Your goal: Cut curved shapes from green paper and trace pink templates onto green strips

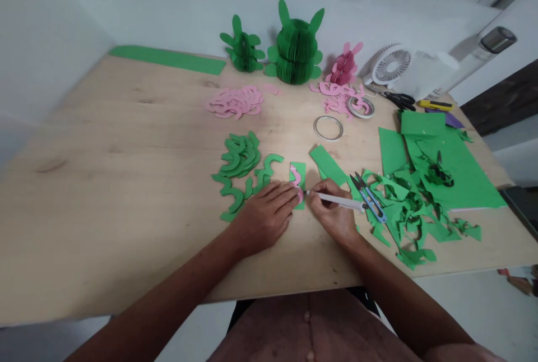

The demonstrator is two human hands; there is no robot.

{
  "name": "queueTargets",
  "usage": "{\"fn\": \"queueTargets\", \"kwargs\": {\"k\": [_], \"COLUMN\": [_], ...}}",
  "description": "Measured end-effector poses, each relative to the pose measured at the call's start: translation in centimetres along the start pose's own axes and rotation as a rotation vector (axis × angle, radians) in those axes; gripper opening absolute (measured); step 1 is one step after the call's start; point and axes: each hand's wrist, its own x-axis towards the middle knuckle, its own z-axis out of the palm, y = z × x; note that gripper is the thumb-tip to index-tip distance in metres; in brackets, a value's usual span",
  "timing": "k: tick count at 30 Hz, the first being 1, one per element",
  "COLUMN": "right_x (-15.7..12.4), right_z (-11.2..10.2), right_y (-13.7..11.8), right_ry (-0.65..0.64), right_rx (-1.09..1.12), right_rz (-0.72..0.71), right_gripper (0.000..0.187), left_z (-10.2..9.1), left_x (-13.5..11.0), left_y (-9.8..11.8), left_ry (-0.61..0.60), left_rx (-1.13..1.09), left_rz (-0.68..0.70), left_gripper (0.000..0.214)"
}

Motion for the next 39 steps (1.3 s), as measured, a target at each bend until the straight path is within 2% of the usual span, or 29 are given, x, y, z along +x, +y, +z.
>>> {"fn": "queueTargets", "kwargs": {"k": [29,39], "right_x": [0.0,0.0], "right_z": [-0.2,-0.2], "right_y": [-0.9,-0.8], "right_ry": [0.024,0.031], "right_rx": [-0.023,0.039], "right_rz": [-0.031,-0.021], "right_gripper": [0.01,0.011], "left_z": [-0.2,0.0], "left_x": [0.2,0.1], "left_y": [0.1,0.0], "left_ry": [0.005,0.025], "left_rx": [0.017,0.024], "left_rz": [0.005,0.021], "left_gripper": [0.036,0.035]}}
